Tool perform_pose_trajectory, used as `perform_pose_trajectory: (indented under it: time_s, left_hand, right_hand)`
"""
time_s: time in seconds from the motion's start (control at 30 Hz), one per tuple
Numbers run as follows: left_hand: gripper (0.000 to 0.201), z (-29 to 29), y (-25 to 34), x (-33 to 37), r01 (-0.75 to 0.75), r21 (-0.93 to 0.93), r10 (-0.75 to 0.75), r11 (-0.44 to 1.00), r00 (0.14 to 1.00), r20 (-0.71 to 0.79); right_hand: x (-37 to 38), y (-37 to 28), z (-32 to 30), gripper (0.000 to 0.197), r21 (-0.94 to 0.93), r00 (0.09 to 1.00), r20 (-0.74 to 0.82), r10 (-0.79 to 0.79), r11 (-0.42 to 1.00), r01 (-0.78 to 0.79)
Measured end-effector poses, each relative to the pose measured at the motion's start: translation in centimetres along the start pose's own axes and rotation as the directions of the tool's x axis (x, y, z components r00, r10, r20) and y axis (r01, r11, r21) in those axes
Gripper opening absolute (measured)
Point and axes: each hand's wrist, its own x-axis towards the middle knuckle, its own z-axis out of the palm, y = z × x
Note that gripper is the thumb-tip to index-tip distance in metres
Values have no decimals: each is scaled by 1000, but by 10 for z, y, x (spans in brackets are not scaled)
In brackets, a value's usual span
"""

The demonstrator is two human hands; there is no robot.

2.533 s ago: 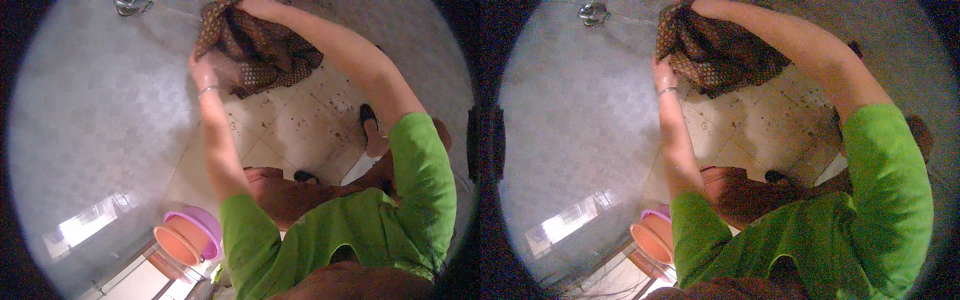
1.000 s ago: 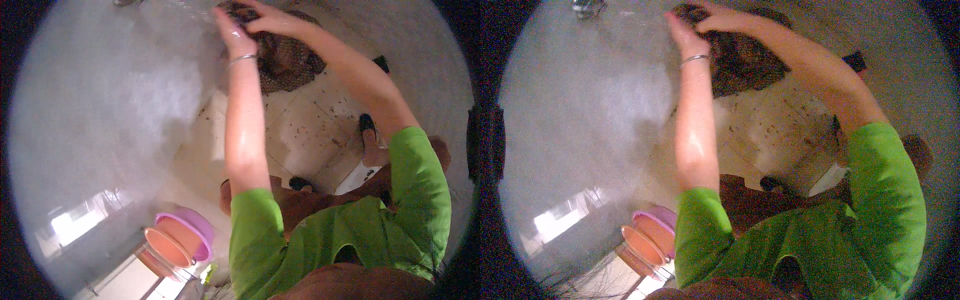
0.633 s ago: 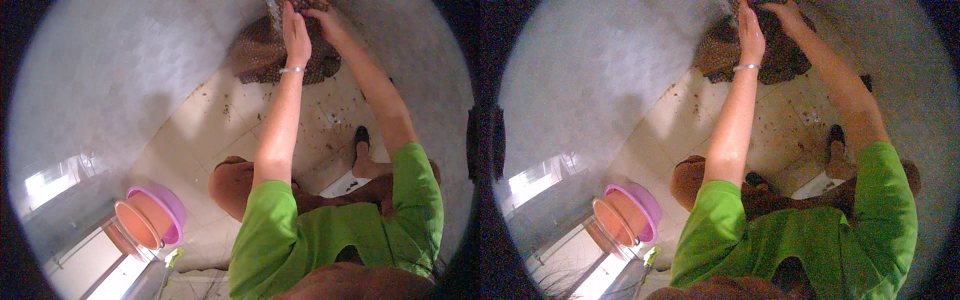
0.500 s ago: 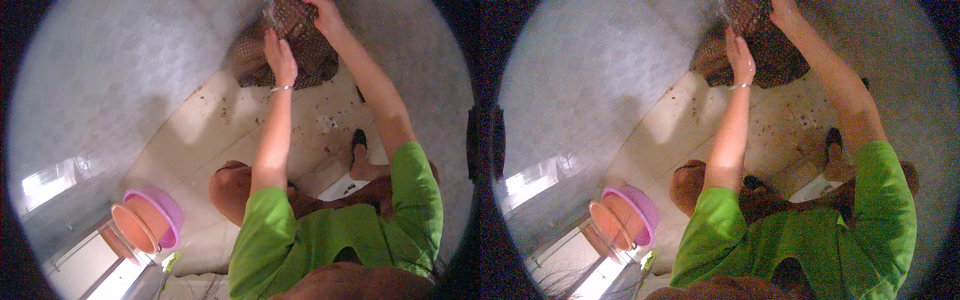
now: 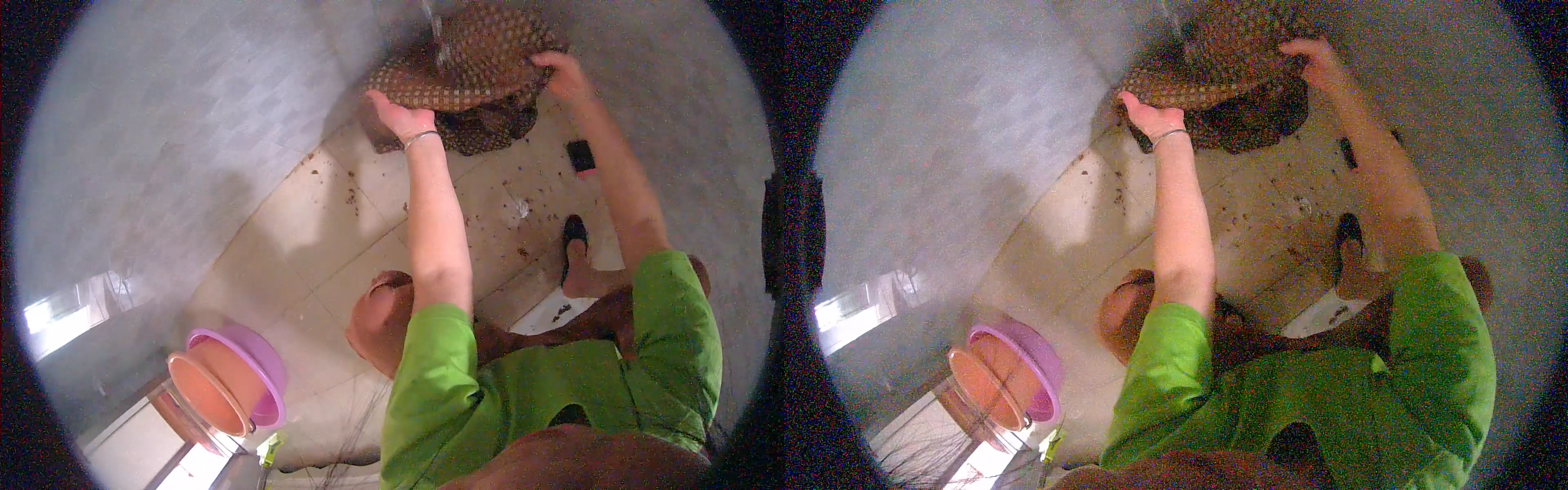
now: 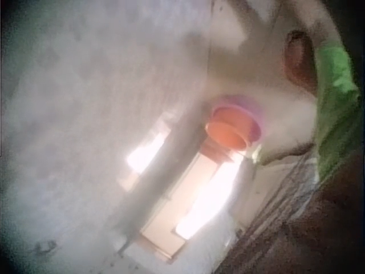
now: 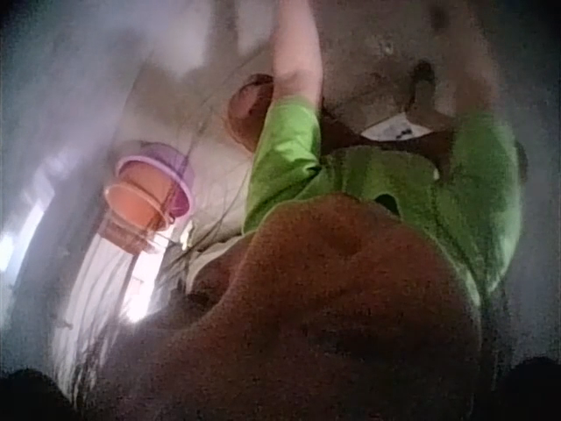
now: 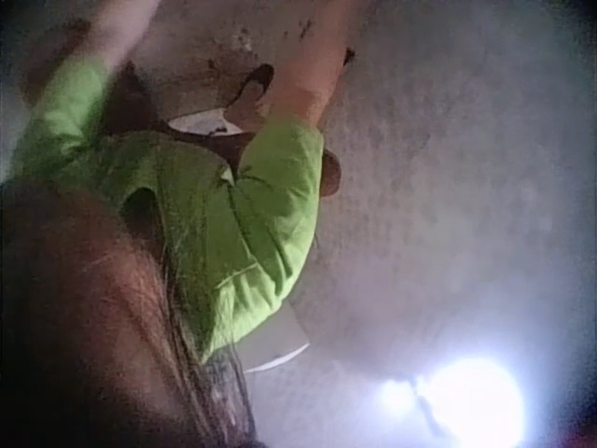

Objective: The person rinses a rug under a faucet, uses a long-handled brush to scrub the tiled floor around a squat toilet, and applies a sponge to the surface of the rug.

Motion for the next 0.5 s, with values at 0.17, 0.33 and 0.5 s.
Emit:
perform_pose_trajectory:
  time_s: [0.17, 0.33, 0.5]
  left_hand:
    - [50, 7, 9, 0, -148, 78, 145, 986, 989, 34]
    - [51, 25, 16, -13, 82, -134, -55, 988, 980, 189]
    - [53, 46, 9, -25, 276, -212, -175, 938, 901, 397]
  right_hand:
    - [-16, -47, 46, 62, -904, 862, 63, 503, 394, -164]
    - [7, -11, 87, 68, -805, 989, 40, 142, 590, -52]
    - [24, 54, 85, 70, -995, 996, -84, 14, 57, -84]
